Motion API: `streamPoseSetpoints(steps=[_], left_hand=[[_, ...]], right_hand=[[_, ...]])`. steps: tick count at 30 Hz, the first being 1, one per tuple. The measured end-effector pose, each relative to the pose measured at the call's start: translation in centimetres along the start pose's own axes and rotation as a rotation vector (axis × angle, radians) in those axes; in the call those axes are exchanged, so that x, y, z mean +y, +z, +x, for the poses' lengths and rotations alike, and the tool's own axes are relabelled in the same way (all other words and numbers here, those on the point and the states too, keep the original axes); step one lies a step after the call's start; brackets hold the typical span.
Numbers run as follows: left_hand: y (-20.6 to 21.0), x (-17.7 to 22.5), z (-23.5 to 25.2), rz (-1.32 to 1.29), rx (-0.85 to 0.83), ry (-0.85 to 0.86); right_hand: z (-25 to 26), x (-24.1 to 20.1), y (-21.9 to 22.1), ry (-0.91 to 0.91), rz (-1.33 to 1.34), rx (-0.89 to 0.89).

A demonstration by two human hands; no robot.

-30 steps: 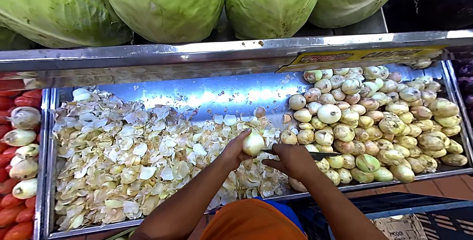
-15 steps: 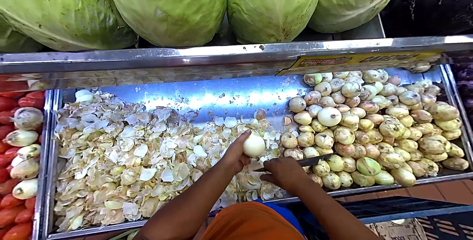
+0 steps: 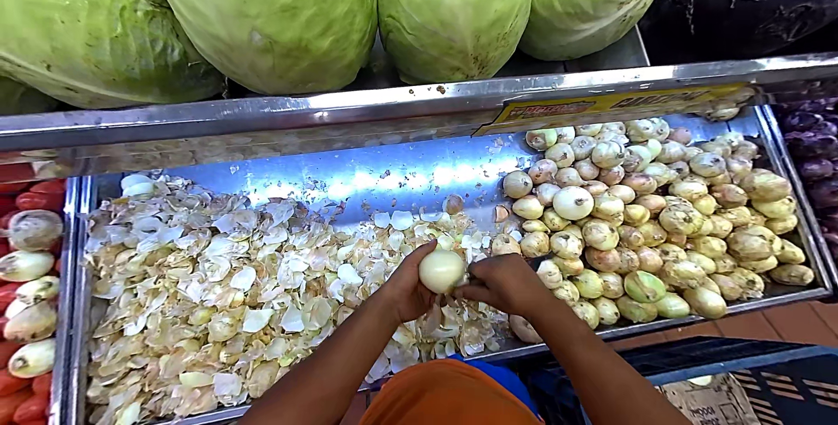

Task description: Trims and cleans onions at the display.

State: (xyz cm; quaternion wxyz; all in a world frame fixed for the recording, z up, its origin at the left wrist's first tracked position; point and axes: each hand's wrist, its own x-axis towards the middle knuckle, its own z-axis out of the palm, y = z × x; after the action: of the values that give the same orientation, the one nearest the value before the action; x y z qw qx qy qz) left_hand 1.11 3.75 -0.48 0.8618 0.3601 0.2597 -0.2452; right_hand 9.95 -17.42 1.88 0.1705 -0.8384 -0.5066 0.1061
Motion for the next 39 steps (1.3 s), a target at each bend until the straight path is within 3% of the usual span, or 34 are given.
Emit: streamPoseSetpoints(steps=[2,5,8,11,13,16,19,21,25,33,39], left_hand=[[-0.4,-0.2,0.2,-0.034,0.034,0.012],[-0.1,0.1,0.1,-0.046,0.075,0.044],[-0.4,0.1,0.0,-0.012,-0.059,0.041],[-1.5,-0.3,-0.3,0.035,-0.209,0.148],[-1.6,-0.4,-0.6,0.095,-0.196,0.226],[-0.5,-0.1,-1.3,0.462,-0.158,0.273],[2.2,-1.4,-1.5,0.984,0.042,0.332],[3.6,-3.2,-2.0,1.193,0.202,0.422],[3.2,-5.6,-1.3,1.258,0.227,0.611],[3.7,-5.1,0.4,1.479,0.133,0.439],[3.2,-6.8,-0.1,1.449,0.131,0.484]], right_hand=[[-0.5,-1.0,0.4,-0.088,-0.090,-0.043],[-1.0,-1.7,0.8,-0.059,-0.109,-0.228],[-1.5,-1.4,0.1,0.072,-0.008,-0.395],[-2.8,-0.1,-1.6,0.297,0.244,-0.457],[-3.9,1.0,-2.2,0.447,0.462,-0.417],[-4.2,0.9,-1.5,0.628,0.751,-0.160],[-3.6,-1.4,-1.0,0.664,0.956,-0.062],[-3.2,-2.5,-1.0,0.635,0.995,-0.038],[-4.2,-3.0,-0.6,0.636,0.966,0.041],[-6.5,-2.1,2.7,0.722,0.959,0.173],[-8.6,-2.1,2.6,0.655,0.964,0.182]])
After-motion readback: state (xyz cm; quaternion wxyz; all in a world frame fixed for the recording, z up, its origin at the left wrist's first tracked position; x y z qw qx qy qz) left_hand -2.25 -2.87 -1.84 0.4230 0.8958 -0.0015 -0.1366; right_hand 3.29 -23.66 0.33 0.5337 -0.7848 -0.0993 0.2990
